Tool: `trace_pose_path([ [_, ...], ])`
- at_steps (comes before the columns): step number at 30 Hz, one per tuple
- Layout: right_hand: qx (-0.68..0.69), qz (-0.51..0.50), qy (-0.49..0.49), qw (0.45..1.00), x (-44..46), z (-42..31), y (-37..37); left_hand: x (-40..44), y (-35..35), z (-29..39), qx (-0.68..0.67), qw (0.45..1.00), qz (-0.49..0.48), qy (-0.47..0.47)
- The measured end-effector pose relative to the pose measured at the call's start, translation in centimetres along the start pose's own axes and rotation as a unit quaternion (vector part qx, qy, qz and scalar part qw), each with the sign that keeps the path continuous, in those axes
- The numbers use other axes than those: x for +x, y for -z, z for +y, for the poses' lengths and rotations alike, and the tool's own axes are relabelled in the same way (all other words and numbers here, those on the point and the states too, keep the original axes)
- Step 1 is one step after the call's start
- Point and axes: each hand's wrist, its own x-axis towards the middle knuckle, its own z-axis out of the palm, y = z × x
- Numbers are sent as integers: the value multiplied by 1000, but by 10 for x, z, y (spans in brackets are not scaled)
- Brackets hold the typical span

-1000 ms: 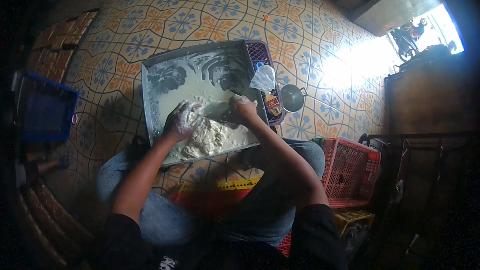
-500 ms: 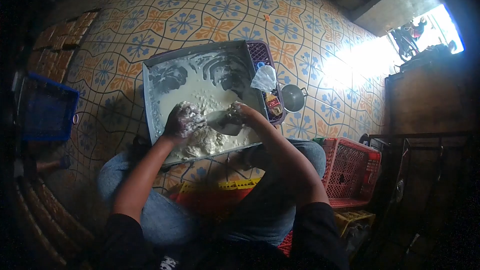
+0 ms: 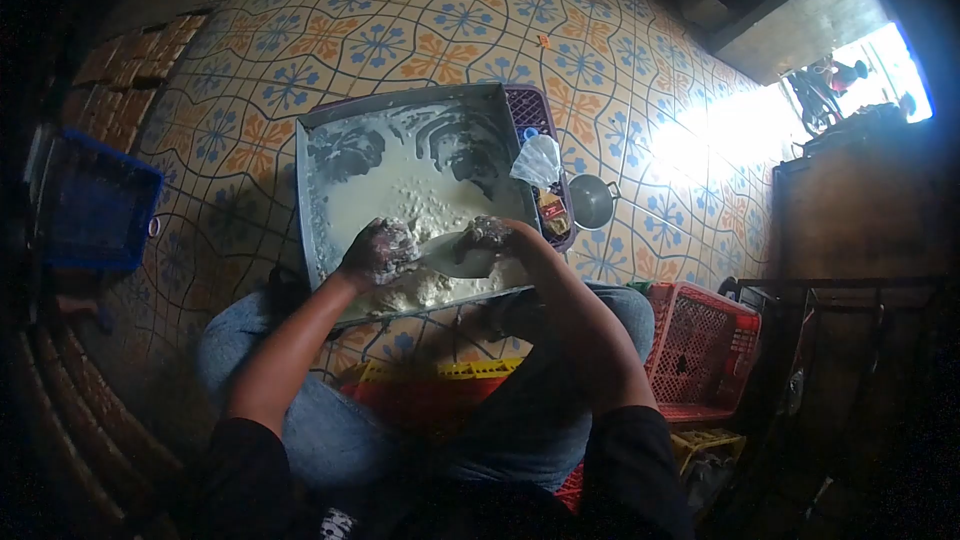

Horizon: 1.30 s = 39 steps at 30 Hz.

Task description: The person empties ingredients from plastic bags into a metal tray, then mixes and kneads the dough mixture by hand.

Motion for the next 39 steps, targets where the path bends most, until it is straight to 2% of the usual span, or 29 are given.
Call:
trace_pose_path([
  [3,-91,-11,196,976,-3,2,8,0,3,-2,-19,1000,4,-11],
  [5,-44,-26,83,995,-4,6,8,-2,2,-1,-46,999,16,-13],
  [7,-32,-40,37,998,-6,14,6,-1,-1,1,-36,999,-9,-7],
  [8,-45,-46,49,997,-6,17,7,1,-2,1,-30,999,-21,-4],
  [10,-15,-25,-19,999,-9,-2,11,4,4,6,-45,998,3,-40],
  [11,30,1,-101,994,-14,-15,11,6,8,10,-54,997,15,-59],
  [12,75,27,-181,980,-18,-26,10,9,13,15,-58,992,75,-79],
  [15,319,38,-97,942,-11,-5,-3,9,8,15,-180,982,25,52],
  [18,221,143,73,962,-7,-89,-4,18,27,16,-159,975,153,32],
  [21,73,230,127,962,7,-90,-31,20,26,-1,-82,979,185,27],
  [22,157,257,141,943,12,-100,-41,27,45,4,-102,978,180,34],
  [25,17,293,91,952,18,-104,-48,26,47,10,-195,950,193,147],
  [26,87,279,84,953,17,-102,-49,25,39,7,-200,948,195,152],
  [29,22,252,92,963,19,-100,-46,22,24,2,-243,932,202,180],
  [31,93,240,100,961,16,-108,-45,29,46,13,-304,906,202,215],
  [32,128,232,104,958,15,-111,-44,26,40,9,-281,916,203,200],
  [34,71,233,114,963,18,-92,-43,20,26,-2,-237,935,202,172],
  [37,48,217,123,967,12,-77,-41,22,39,-2,-267,945,137,131],
  [39,49,195,123,972,9,-71,-37,15,17,-8,-241,946,180,119],
])
